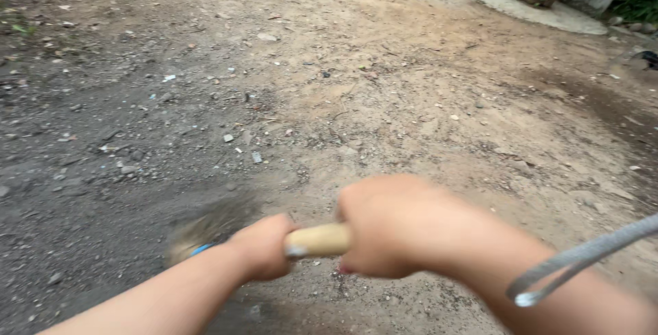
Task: The person sweeps dirt and debris on the ground toward a small fire using a broom, occasionally pushing items into the flames.
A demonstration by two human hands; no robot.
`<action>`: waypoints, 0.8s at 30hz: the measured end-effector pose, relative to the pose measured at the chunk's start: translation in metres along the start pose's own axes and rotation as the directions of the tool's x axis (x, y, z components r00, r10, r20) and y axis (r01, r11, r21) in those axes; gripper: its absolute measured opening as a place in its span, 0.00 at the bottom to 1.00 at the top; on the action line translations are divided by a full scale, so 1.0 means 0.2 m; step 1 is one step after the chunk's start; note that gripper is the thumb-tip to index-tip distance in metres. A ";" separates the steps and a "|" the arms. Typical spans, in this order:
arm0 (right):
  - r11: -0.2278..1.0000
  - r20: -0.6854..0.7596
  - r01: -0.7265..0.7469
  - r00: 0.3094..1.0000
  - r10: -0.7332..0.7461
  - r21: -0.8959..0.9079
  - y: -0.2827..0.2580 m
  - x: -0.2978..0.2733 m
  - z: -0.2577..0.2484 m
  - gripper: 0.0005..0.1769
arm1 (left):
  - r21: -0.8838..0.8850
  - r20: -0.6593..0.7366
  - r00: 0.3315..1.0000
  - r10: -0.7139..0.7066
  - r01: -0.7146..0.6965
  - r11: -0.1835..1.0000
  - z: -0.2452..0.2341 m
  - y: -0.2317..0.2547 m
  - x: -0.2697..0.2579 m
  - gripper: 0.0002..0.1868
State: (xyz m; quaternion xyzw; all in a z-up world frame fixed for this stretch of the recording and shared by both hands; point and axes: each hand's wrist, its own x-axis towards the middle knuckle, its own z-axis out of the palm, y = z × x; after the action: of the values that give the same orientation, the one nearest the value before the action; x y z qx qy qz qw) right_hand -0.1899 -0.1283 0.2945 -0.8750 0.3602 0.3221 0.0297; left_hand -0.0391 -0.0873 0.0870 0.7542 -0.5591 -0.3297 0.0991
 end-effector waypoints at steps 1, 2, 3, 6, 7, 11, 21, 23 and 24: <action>0.995 0.021 0.091 0.995 -0.093 0.051 -0.06 0.07 0.05 0.18 | 0.027 0.011 0.992 -0.123 0.123 0.992 0.02 -0.13 -0.08 0.20; 0.986 -0.006 0.140 0.990 -0.140 0.089 -0.15 0.13 0.10 0.22 | 0.055 0.008 0.987 -0.161 0.161 0.985 0.03 -0.26 -0.15 0.19; 0.960 -0.058 0.270 0.962 -0.267 0.067 -0.25 0.18 0.16 0.21 | 0.023 0.016 0.950 -0.310 0.310 0.950 0.02 -0.38 -0.23 0.19; 0.929 -0.136 0.356 0.930 -0.342 0.100 -0.47 0.26 0.23 0.20 | 0.155 -0.013 0.920 -0.392 0.389 0.908 -0.04 -0.58 -0.33 0.21; 0.926 -0.184 0.362 0.922 -0.340 0.104 -0.49 0.27 0.22 0.21 | 0.194 -0.050 0.928 -0.370 0.372 0.908 -0.10 -0.60 -0.33 0.19; 0.971 -0.277 0.223 0.941 -0.193 0.081 -0.21 0.28 0.01 0.23 | 0.264 -0.160 0.968 -0.192 0.230 0.937 -0.33 -0.37 -0.09 0.15; 0.912 -0.152 -0.383 0.903 0.403 0.146 0.32 -0.07 -0.01 0.20 | 0.209 -0.084 0.920 0.382 -0.358 0.910 -0.25 0.55 0.57 0.20; 0.927 -0.161 -0.356 0.915 0.371 0.113 0.23 0.03 0.10 0.15 | 0.093 -0.023 0.905 0.425 -0.421 0.902 -0.14 0.50 0.65 0.16; 0.950 -0.192 -0.298 0.931 0.311 0.095 0.18 0.09 0.14 0.12 | 0.164 -0.038 0.937 0.347 -0.336 0.927 -0.08 0.41 0.65 0.15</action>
State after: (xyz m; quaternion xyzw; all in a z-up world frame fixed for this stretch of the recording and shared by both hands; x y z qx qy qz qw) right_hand -0.2192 -0.1579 0.2678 -0.8357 0.5026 0.2194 -0.0298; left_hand -0.0737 -0.2375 0.0920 0.6614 -0.7021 -0.2378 0.1148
